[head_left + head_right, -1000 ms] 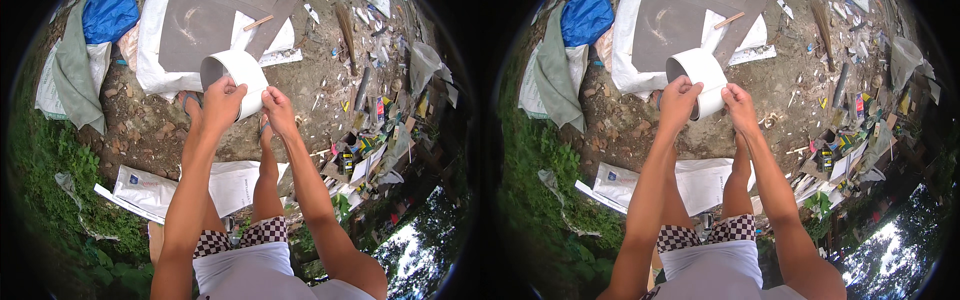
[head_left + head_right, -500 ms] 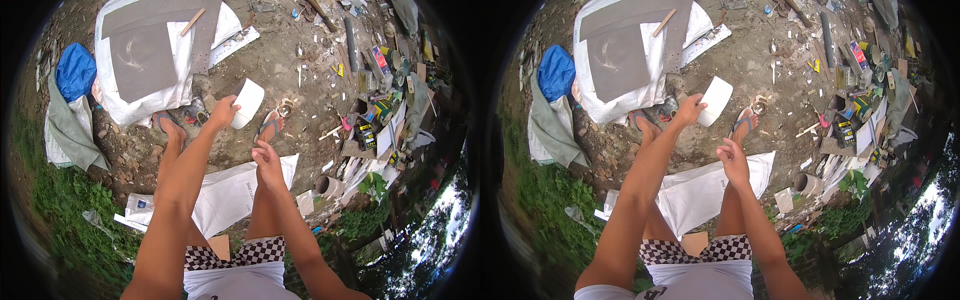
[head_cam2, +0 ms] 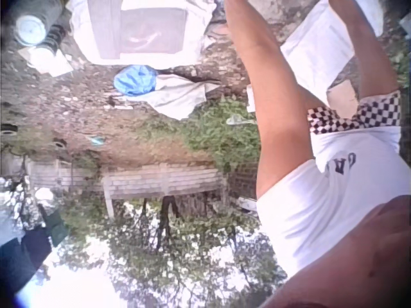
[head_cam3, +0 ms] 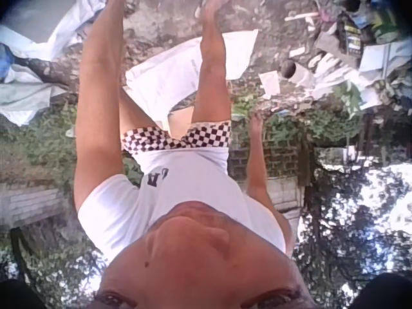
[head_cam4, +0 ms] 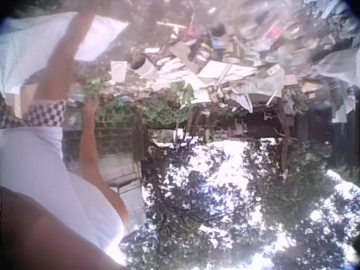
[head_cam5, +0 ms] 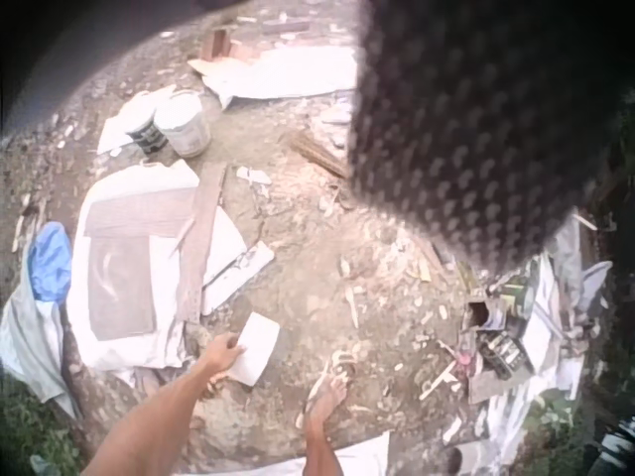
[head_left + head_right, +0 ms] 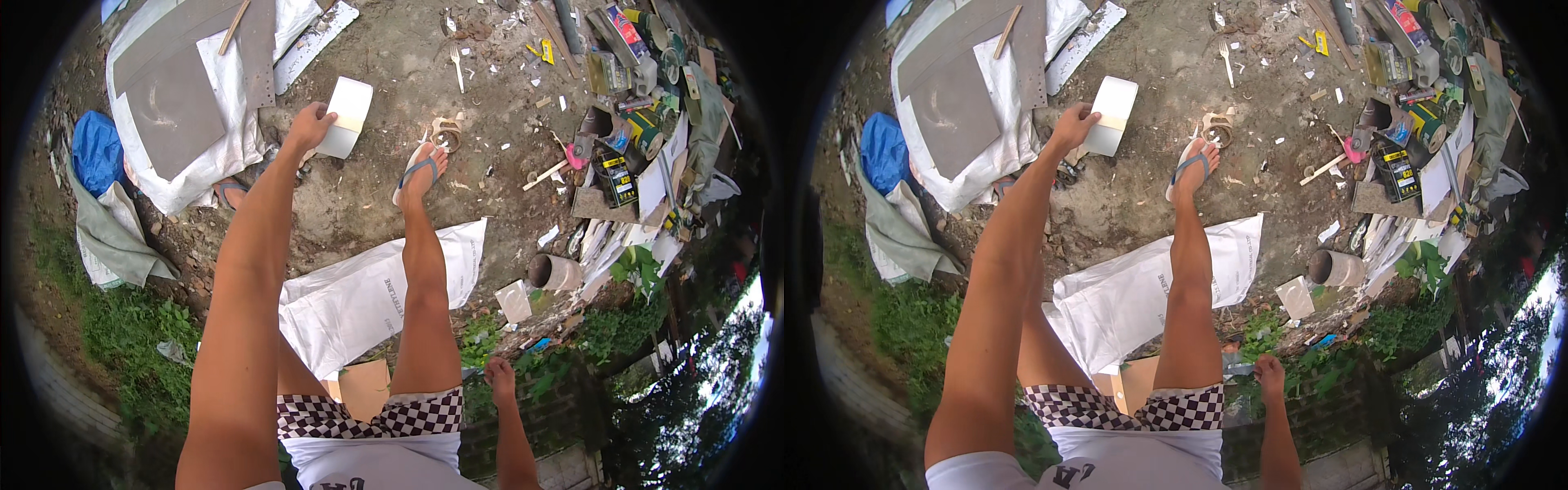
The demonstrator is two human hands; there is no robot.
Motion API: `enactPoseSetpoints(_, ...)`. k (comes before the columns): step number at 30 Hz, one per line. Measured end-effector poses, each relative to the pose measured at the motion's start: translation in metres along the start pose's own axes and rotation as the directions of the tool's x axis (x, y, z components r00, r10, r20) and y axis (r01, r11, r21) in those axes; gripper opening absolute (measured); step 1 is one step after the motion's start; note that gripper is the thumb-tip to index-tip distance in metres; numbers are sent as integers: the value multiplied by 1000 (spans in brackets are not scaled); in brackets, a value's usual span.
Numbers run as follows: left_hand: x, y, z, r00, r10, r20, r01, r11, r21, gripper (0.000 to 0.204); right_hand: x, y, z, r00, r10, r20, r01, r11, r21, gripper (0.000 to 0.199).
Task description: The person sorts through scattered debris on the ground, picking up flat pieces of material and placing them into a white bag. They repeatedly lift, fold, and stack the pieces before bagging them.
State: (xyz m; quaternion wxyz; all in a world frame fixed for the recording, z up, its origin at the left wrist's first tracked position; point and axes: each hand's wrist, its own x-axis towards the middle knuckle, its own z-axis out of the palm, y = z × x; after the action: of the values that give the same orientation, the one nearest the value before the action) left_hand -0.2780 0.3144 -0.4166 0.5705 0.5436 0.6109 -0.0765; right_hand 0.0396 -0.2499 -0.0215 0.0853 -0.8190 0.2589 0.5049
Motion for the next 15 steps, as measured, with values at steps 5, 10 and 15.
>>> enactPoseSetpoints(5, -13, 0, -8, 983, -33, -183, 77, 969, 234, 58, -29, 26, 17, 975, 207, 76, -203, 978, -54, 23)
enactPoseSetpoints(10, -49, 26, -59, 886, 33, -462, 105, 957, 269, 56, -2, 103, 2, 966, 140, 219, -135, 990, -36, 25)
enactPoseSetpoints(15, -174, 37, -161, 876, 44, -480, 122, 944, 308, 63, -6, 83, -2, 974, -73, 214, 155, 905, -396, 18)
